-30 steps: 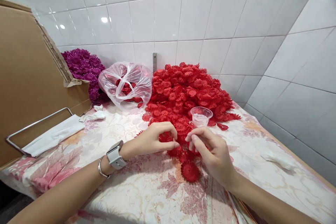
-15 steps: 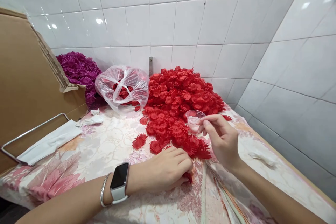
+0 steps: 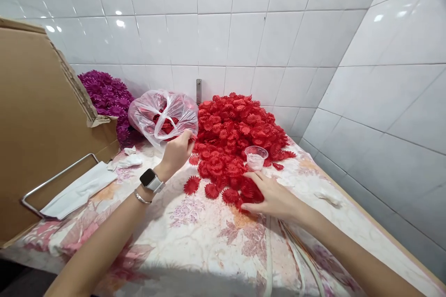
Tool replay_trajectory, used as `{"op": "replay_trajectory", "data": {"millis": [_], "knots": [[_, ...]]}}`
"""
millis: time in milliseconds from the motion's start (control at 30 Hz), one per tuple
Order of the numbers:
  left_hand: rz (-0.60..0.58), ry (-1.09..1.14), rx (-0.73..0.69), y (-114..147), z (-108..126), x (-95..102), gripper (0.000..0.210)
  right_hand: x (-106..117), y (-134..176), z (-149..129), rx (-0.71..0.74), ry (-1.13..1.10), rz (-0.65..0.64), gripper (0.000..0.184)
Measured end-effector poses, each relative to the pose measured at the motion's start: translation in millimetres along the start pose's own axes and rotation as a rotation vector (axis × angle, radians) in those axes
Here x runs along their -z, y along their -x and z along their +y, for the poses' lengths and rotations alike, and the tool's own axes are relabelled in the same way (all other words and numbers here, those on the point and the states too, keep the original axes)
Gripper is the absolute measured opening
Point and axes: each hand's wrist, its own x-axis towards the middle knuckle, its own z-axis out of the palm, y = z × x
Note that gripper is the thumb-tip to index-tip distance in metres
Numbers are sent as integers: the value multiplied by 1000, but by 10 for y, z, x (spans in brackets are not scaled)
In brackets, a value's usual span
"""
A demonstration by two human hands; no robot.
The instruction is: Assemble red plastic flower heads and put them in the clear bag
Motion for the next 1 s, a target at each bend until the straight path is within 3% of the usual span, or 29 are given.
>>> {"op": "replay_trajectory", "data": {"millis": [100, 333, 500, 533, 567, 633, 733, 833, 900, 1000], "knots": [[10, -99, 74, 2, -293, -55, 17, -57, -239, -171, 50, 121, -47, 64], [-14, -217, 163, 65, -645, -116, 20, -132, -974, -455, -86, 415, -17, 35], [-14, -197, 180, 49, -650, -130, 20, 164, -1440, -538, -170, 534, -102, 30], [-14, -182, 182, 46, -637, -139, 20, 247, -1496, -555, -168, 547, -156, 33], [-13, -162, 185, 45, -623, -151, 20, 326, -1531, -576, -160, 557, -202, 49], [-8, -110, 197, 46, -596, -179, 23, 449, -1533, -640, -121, 577, -263, 73], [14, 2, 227, 54, -569, -223, 28, 486, -1365, -803, -3, 612, -227, 79], [57, 161, 262, 54, -556, -248, 30, 322, -1079, -1004, 226, 603, -140, 49], [93, 294, 289, 38, -548, -254, 27, 130, -901, -1101, 405, 566, -167, 32], [125, 533, 358, -1, -527, -265, 16, -183, -751, -1126, 556, 533, -176, 29]]}}
